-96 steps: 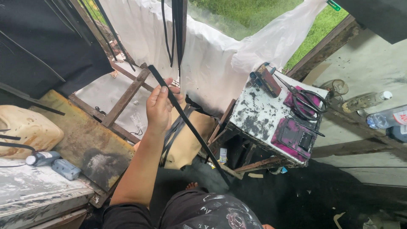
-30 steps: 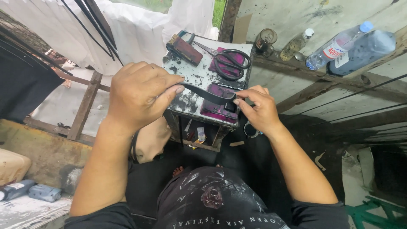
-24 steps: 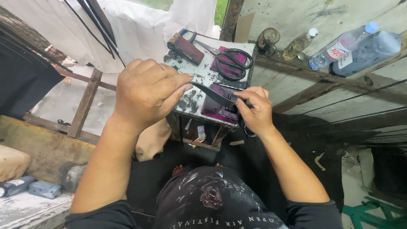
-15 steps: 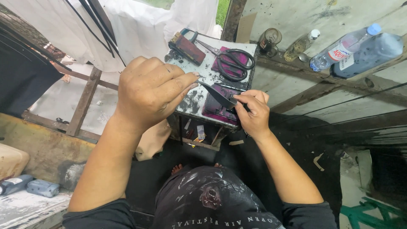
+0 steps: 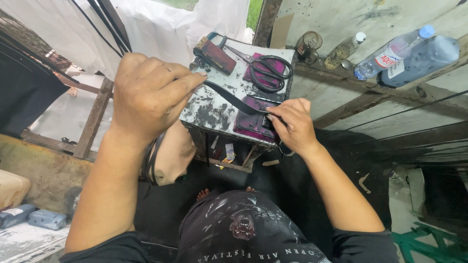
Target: The person dyes the edges of long leather strips by pulling them through a manual applicator and then hangs them on a line to dry using clothespins.
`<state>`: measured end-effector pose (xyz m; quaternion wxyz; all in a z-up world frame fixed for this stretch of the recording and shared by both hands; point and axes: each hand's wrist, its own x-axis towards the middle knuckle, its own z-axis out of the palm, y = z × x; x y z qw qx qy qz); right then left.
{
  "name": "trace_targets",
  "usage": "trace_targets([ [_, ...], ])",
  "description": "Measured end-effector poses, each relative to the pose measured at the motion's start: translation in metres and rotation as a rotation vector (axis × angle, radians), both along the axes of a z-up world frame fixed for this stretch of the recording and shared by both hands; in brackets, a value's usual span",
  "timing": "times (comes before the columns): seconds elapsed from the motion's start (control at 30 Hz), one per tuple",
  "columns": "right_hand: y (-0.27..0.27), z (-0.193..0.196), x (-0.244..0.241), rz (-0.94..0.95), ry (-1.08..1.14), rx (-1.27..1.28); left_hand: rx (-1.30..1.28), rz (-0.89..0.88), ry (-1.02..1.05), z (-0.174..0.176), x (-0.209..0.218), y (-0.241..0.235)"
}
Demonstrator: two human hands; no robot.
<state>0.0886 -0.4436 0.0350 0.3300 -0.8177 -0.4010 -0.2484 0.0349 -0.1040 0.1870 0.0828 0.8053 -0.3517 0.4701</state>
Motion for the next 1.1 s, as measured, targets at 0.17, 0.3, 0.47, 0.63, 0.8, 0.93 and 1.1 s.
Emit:
trace_targets([
  [0.17,-0.001,0.004,0.006,0.058,-0.011,-0.061,0.013,0.063,0.033,-0.011,0.002,0.023],
  [0.3,0.001,0.007,0.008,0.067,-0.035,-0.102,0.065,0.145,0.031,-0.029,0.007,0.041],
  [0.47,0.003,0.01,0.009,0.069,-0.009,-0.165,0.081,0.215,0.058,-0.059,0.013,0.06],
  [0.63,0.008,0.007,0.01,0.058,-0.115,-0.116,-0.003,0.313,0.191,-0.085,0.014,0.066],
  [0.8,0.001,0.006,0.009,0.053,-0.12,-0.15,-0.011,0.305,0.225,-0.105,0.02,0.065],
  [0.93,-0.008,0.007,0.006,0.028,-0.115,-0.184,-0.008,0.259,0.244,-0.121,0.026,0.061],
  [1.1,-0.025,0.001,0.004,-0.012,-0.109,-0.219,-0.01,0.216,0.265,-0.134,0.033,0.049],
])
